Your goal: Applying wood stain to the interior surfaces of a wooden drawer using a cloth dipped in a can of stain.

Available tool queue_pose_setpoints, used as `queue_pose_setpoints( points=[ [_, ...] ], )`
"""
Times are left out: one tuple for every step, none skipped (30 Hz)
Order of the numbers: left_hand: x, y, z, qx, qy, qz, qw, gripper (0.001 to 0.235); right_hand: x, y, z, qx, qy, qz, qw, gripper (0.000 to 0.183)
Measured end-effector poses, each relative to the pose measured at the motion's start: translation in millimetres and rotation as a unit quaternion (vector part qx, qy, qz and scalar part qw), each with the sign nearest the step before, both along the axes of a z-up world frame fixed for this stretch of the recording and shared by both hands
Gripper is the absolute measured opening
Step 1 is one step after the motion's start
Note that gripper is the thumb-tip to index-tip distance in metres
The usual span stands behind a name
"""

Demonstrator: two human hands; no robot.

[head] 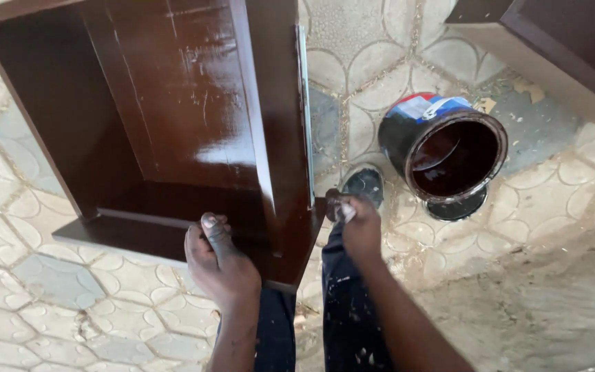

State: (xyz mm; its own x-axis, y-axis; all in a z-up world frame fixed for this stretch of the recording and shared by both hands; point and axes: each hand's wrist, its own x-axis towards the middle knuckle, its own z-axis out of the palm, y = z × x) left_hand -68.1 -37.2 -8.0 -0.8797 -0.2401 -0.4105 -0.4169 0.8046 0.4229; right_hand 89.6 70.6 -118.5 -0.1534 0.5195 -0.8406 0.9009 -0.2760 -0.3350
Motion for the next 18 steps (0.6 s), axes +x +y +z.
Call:
queue_pose_setpoints(
  points=[
    [1.0,-0.8,-2.3,-0.014,0.013,-0.011,1.000,0.048,3.4,7.7,-15.8,-0.055,0.008,-0.026,0.998,0.021],
    [1.7,-1.8,-4.2,-0.028,0.025,-0.023,0.999,0.047,6.4,15.4,-31.3,-0.110,0.017,-0.051,0.993,0.017],
    [1.5,-0.3,-5.9,-0.031,0.026,-0.026,0.999,0.047,26.8,1.3,-47.8,-0.113,0.018,-0.054,0.992,0.017],
    [1.0,0.8,-7.0,-0.016,0.029,-0.016,0.999,0.047,46.6,-13.6,-63.6,-0.132,0.150,-0.186,0.962,0.020],
    [2.6,1.4,-4.9,-0.002,0.029,-0.005,1.000,0.046,69.3,-29.3,-74.8,-0.149,0.271,-0.311,0.899,0.025],
    [2.0,-0.6,1.5,-0.007,0.026,-0.007,1.000,0.046,36.9,-32.2,-20.8,-0.152,0.267,-0.314,0.898,0.025],
    [0.3,1.8,1.9,-0.014,0.012,-0.006,1.000,0.048,11.7,-30.2,35.2,-0.140,0.327,-0.225,0.907,0.008],
    [-1.7,4.5,2.2,-0.021,-0.001,-0.005,1.000,0.051,-0.2,-27.9,98.3,-0.126,0.382,-0.133,0.906,0.025],
    [-3.5,4.9,1.1,-0.017,0.006,-0.005,1.000,0.051,9.4,-34.0,112.0,-0.123,0.389,-0.131,0.904,0.025],
    [-5.3,5.1,-0.2,-0.028,0.003,-0.019,0.999,0.047,19.4,-40.6,125.0,-0.192,0.346,-0.160,0.905,0.011],
    [-2.5,2.6,3.5,-0.044,-0.010,-0.035,0.998,0.045,34.1,-50.2,145.8,-0.261,0.290,-0.192,0.900,0.024],
    [-3.4,2.9,2.3,-0.045,-0.013,-0.036,0.998,0.045,37.8,-40.8,132.5,-0.261,0.287,-0.194,0.901,0.024],
    [-3.3,2.4,1.6,-0.052,-0.017,-0.032,0.998,0.049,42.6,-32.2,120.0,-0.177,0.197,-0.089,0.960,0.030],
    [-3.2,1.9,0.7,-0.059,-0.021,-0.028,0.998,0.053,47.7,-23.8,107.1,-0.089,0.099,0.020,0.991,0.039],
    [-3.4,1.6,1.1,-0.058,-0.018,-0.029,0.998,0.053,63.8,-26.4,49.9,-0.088,0.101,0.019,0.991,0.039],
    [-3.6,1.3,1.1,-0.056,-0.022,-0.024,0.998,0.051,88.5,-33.2,-2.2,-0.316,0.271,-0.319,0.852,0.027],
    [-2.5,1.1,1.2,-0.055,-0.030,-0.021,0.998,0.050,124.0,-45.5,-45.2,-0.477,0.382,-0.588,0.530,0.021],
    [-3.4,1.5,-0.8,-0.053,-0.031,-0.022,0.998,0.050,120.1,-48.1,-62.4,-0.475,0.383,-0.589,0.531,0.021]
  ],
)
